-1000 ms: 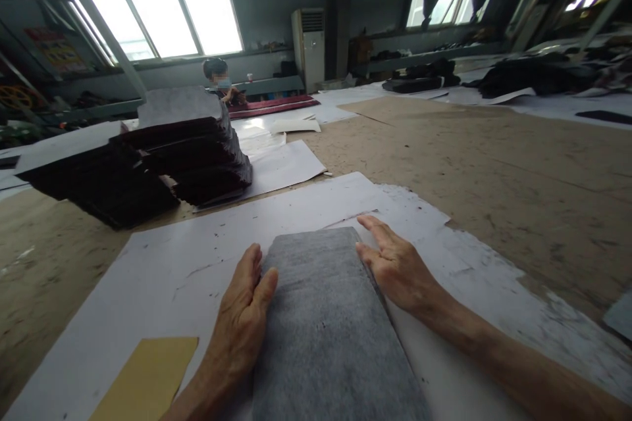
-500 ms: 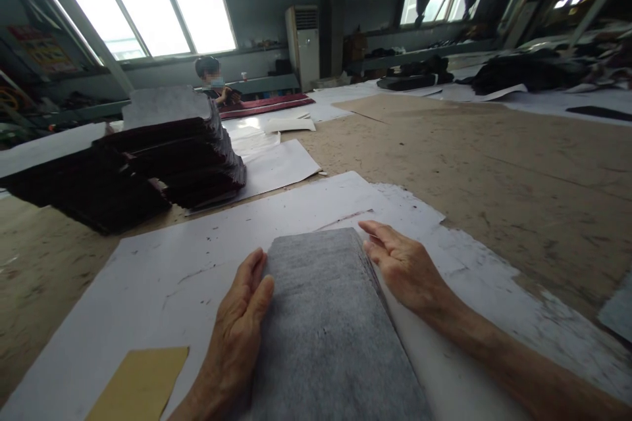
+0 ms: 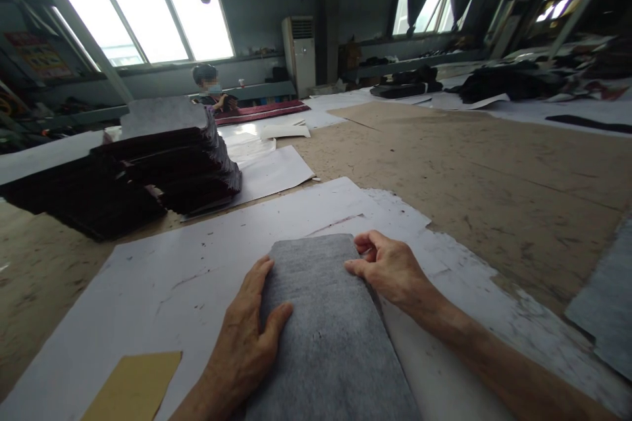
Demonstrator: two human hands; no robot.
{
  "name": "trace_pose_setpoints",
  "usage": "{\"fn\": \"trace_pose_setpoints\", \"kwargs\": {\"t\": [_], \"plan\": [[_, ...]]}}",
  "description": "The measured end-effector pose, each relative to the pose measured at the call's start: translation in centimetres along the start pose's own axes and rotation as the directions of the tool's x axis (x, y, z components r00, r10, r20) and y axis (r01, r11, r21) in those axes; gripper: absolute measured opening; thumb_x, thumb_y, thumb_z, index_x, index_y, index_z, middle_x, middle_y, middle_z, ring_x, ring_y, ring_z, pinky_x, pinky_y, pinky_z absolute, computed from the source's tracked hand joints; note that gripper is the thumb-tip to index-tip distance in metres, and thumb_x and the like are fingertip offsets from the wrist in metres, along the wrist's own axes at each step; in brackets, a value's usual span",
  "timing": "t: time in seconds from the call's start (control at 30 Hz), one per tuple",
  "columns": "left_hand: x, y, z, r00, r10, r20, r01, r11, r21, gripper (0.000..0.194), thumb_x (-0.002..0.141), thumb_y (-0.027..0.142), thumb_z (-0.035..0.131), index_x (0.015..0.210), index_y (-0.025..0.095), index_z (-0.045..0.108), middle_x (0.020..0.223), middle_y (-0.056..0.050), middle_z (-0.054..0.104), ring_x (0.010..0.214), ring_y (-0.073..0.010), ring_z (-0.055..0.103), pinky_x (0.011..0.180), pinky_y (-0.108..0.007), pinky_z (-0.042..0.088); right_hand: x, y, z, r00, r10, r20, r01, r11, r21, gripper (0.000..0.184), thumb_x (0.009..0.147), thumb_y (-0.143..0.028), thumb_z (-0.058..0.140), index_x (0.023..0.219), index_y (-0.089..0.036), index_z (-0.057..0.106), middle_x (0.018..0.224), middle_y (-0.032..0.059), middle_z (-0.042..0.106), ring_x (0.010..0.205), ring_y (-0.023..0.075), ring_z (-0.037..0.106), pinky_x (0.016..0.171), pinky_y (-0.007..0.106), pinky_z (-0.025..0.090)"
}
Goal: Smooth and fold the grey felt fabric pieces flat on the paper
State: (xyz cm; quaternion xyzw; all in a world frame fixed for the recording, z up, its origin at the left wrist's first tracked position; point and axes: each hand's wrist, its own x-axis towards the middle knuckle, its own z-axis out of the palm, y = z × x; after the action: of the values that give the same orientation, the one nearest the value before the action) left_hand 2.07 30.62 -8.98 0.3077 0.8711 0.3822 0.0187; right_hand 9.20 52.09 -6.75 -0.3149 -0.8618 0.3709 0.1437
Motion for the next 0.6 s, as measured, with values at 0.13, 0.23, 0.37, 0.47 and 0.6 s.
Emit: {"fn": "trace_pose_setpoints", "kwargs": {"t": [0.13, 0.23, 0.37, 0.47, 0.6], "plan": [[0.0, -0.4, 0.2, 0.999, 0.016, -0.037, -0.016, 1.000, 0.000, 0.055, 0.077, 0.036, 0.051, 0.126, 0.012, 0.044, 0.137, -0.012, 0.041, 0.128, -0.0243, 0.035, 0.109, -0.044, 0.024, 0.2, 0.0, 0.2, 0.999, 0.038, 0.016, -0.039, 0.998, 0.058, 0.031, 0.060, -0.024, 0.066, 0.090, -0.017, 0.061, 0.079, 0.0023, 0.064, 0.068, 0.0139, 0.060, 0.062, 0.024, 0.047], [0.1, -0.7, 0.2, 0.994, -0.076, -0.073, 0.064, 0.986, -0.153, 0.057, 0.070, 0.033, 0.061, 0.123, 0.016, 0.047, 0.138, -0.010, 0.041, 0.128, -0.0255, 0.034, 0.110, -0.044, 0.022, 0.1, -0.1, 0.1, 0.998, 0.046, -0.034, -0.047, 0.999, -0.012, 0.029, 0.065, -0.028, 0.064, 0.092, -0.017, 0.060, 0.082, 0.0043, 0.065, 0.075, 0.0178, 0.061, 0.068, 0.029, 0.046], [0.6, -0.9, 0.2, 0.951, -0.303, -0.063, 0.197, 0.749, -0.633, 0.059, 0.067, 0.031, 0.065, 0.121, 0.016, 0.045, 0.133, -0.012, 0.046, 0.123, -0.0244, 0.042, 0.106, -0.039, 0.030, 0.2, -0.3, -0.4, 0.993, 0.030, -0.112, -0.048, 0.986, -0.159, 0.024, 0.073, -0.024, 0.056, 0.095, -0.016, 0.060, 0.092, 0.0092, 0.066, 0.086, 0.0224, 0.062, 0.076, 0.033, 0.045], [1.0, -1.0, 0.0, 0.906, -0.423, -0.034, 0.244, 0.584, -0.774, 0.054, 0.067, 0.032, 0.066, 0.115, 0.015, 0.049, 0.126, -0.014, 0.053, 0.119, -0.0238, 0.047, 0.105, -0.039, 0.031, 0.4, -0.4, -0.8, 0.993, 0.060, -0.097, -0.074, 0.985, -0.153, 0.020, 0.075, -0.022, 0.053, 0.092, -0.016, 0.062, 0.093, 0.0096, 0.068, 0.091, 0.0243, 0.062, 0.081, 0.034, 0.045], [1.0, -1.1, 0.1, 0.895, -0.445, -0.017, 0.243, 0.522, -0.818, 0.047, 0.069, 0.036, 0.066, 0.109, 0.016, 0.053, 0.118, -0.012, 0.059, 0.114, -0.0239, 0.051, 0.104, -0.040, 0.031, 0.2, -0.5, -0.6, 0.999, 0.024, -0.045, -0.027, 0.998, -0.051, 0.020, 0.072, -0.021, 0.054, 0.089, -0.019, 0.064, 0.091, 0.0052, 0.069, 0.089, 0.0230, 0.063, 0.082, 0.034, 0.046]]}}
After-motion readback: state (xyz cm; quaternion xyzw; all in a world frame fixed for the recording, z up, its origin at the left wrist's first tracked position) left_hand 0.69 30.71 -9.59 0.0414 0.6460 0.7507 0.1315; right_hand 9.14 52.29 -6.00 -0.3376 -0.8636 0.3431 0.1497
